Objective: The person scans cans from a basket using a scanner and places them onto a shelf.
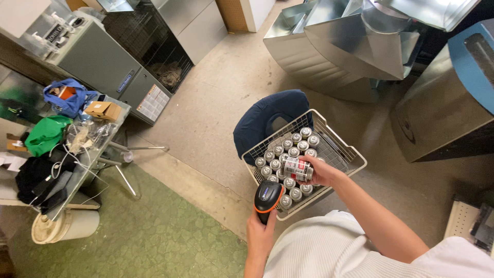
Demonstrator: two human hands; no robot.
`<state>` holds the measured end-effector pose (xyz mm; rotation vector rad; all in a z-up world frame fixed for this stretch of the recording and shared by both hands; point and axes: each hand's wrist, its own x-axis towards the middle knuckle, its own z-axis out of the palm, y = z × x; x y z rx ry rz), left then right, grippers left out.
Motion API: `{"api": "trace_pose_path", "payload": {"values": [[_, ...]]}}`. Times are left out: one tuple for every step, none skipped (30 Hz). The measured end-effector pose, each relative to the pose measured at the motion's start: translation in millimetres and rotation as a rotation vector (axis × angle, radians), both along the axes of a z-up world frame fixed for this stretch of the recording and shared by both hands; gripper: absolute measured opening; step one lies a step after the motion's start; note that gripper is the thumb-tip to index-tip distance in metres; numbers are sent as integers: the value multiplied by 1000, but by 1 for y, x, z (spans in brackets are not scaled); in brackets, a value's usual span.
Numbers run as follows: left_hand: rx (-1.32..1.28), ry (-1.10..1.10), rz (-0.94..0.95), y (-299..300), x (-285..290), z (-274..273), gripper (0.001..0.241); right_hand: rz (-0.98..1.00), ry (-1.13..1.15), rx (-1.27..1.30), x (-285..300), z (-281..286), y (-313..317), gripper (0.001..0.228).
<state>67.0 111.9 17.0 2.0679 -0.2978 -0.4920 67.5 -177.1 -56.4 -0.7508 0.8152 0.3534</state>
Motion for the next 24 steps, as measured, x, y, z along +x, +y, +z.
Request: {"api": "trace_pose_path", "payload": {"values": [[14,4,-15,-2,1,3,42,14,5,-15,-1,3,0,42],[11,8,-16,-3,-1,2,42,13,8,-17,-2,-1,-1,42],[-17,2,-26,-4,-2,0,43,21,6,-35,-3,-6,-2,40],[-46,-5,-35,-5,-2,-2,46,29,3,-53,-4,-11,-4,39],[-49,-3,-37,-4,-4,-6,46,27,5,-56,-6,-11,-6,39],[-40,1,-44,-4,-5,-10,42,23,6,-64,-8,-12,-7,34],[-28,5,-50,-2,-6,-14,40,19,7,-69,-10,-13,-8,30],[-29,8,-51,-2,-7,-15,40,18,10,-70,-12,-12,-8,30],[-10,11,-45,-2,-8,-16,47,9,-2,-65,-14,-10,-9,32],[8,13,-40,-4,-9,-17,55,1,-14,-61,-17,-9,-12,35],[6,15,-47,-4,-7,-20,55,-6,-11,-63,-18,-19,-14,35],[21,50,-44,-5,-7,-24,60,-24,-52,-64,-19,-30,-17,30],[35,85,-51,-8,-6,-28,65,-51,-92,-67,-24,-40,-22,26],[33,87,-68,-8,-6,-38,65,-68,-88,-70,-25,-45,-24,26],[38,37,-78,-9,-4,-47,63,-71,-62,-167,-29,-49,-27,49],[41,-15,-88,-12,-3,-56,61,-74,-34,-264,-32,-53,-32,73],[39,-16,-123,-16,-4,-59,61,-109,-30,-266,-42,-26,-33,73],[26,-12,-133,-21,-4,-61,59,72,10,-625,-52,1,-35,73],[15,-11,-149,-25,-3,-64,56,255,62,-976,-62,26,-35,74],[15,-15,-190,-32,-5,-67,56,216,79,-974,-72,14,-42,74],[39,-2,-193,-41,-7,-70,55,175,-9,-1239,-84,2,-51,71],[63,9,-196,-50,-9,-73,54,136,-91,-1507,-96,-10,-60,68],[61,6,-251,-63,-11,-72,54,91,-50,-1510,-113,-4,-70,68],[130,42,-272,-77,-13,-71,57,49,-45,-1516,-129,2,-80,69]]}}
